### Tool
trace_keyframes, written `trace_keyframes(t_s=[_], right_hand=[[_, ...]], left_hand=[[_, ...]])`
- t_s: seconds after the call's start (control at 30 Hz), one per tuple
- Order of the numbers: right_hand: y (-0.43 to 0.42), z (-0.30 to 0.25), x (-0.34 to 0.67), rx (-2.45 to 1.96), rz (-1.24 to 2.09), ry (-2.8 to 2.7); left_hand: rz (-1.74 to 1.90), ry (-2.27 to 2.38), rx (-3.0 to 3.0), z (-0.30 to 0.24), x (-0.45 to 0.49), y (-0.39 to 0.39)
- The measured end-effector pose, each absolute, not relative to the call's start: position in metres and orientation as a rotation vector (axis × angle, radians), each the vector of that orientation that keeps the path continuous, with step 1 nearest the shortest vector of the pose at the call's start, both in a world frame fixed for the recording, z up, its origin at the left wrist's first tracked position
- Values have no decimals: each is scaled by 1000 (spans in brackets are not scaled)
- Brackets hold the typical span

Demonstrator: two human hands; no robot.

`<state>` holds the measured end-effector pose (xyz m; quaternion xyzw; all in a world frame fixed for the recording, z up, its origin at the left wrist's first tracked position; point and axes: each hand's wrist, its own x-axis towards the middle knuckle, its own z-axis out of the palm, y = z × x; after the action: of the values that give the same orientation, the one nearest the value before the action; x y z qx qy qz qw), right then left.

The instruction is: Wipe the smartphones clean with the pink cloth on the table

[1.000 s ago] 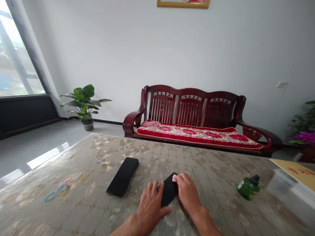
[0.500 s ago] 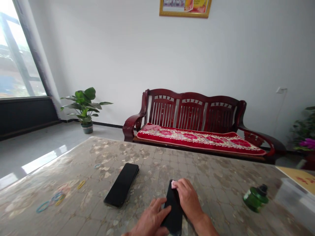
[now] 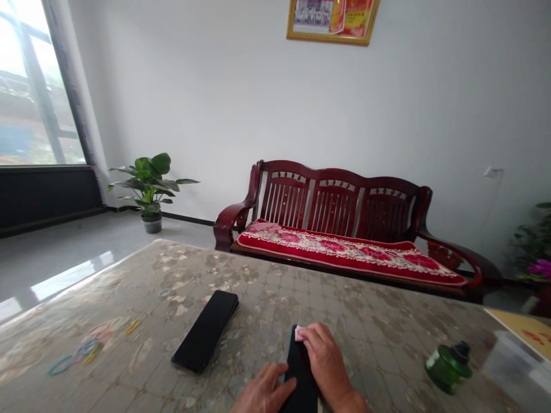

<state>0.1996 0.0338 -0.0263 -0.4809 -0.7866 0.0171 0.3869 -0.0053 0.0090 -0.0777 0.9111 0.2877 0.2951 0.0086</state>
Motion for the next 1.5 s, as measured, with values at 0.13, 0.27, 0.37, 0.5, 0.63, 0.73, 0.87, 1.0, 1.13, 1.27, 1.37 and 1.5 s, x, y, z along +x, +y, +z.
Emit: trace_keyframes(t_s=[0.13, 0.27, 0.37, 0.5, 0.63, 0.73, 0.87, 1.0, 1.13, 1.27, 1.37, 1.5], right_hand=[[36, -30, 201, -1217, 65, -2002], [34, -30, 201, -1253, 41, -2013], [30, -28, 201, -1288, -13, -2035], [22, -23, 198, -1327, -39, -2075], [20, -17, 195, -1364, -36, -2120], [18, -16, 195, -1368, -39, -2145], [9, -18, 193, -1319, -5, -2194], [7, -18, 191, -1281, 44, -2224], [25, -9, 186, -1347, 25, -2222], [45, -1, 178, -1513, 19, -2148], [38, 0, 175, -1526, 54, -2148], [14, -6, 178, -1415, 103, -2229]], left_hand=[[855, 845, 2847, -69, -11, 7], [792, 806, 2792, -60, -16, 5], [740, 812, 2748, -55, -17, 3], [663, 856, 2743, -48, -17, 0], [669, 846, 2773, -44, -16, 0], [719, 789, 2794, -41, -17, 1], [804, 718, 2796, -39, -15, 1], [858, 738, 2817, -41, -11, 0], [898, 765, 2885, -44, -9, 0], [991, 726, 2956, -43, -11, 1], [1025, 709, 2970, -41, -11, 1], [994, 713, 2917, -39, -10, 0]])
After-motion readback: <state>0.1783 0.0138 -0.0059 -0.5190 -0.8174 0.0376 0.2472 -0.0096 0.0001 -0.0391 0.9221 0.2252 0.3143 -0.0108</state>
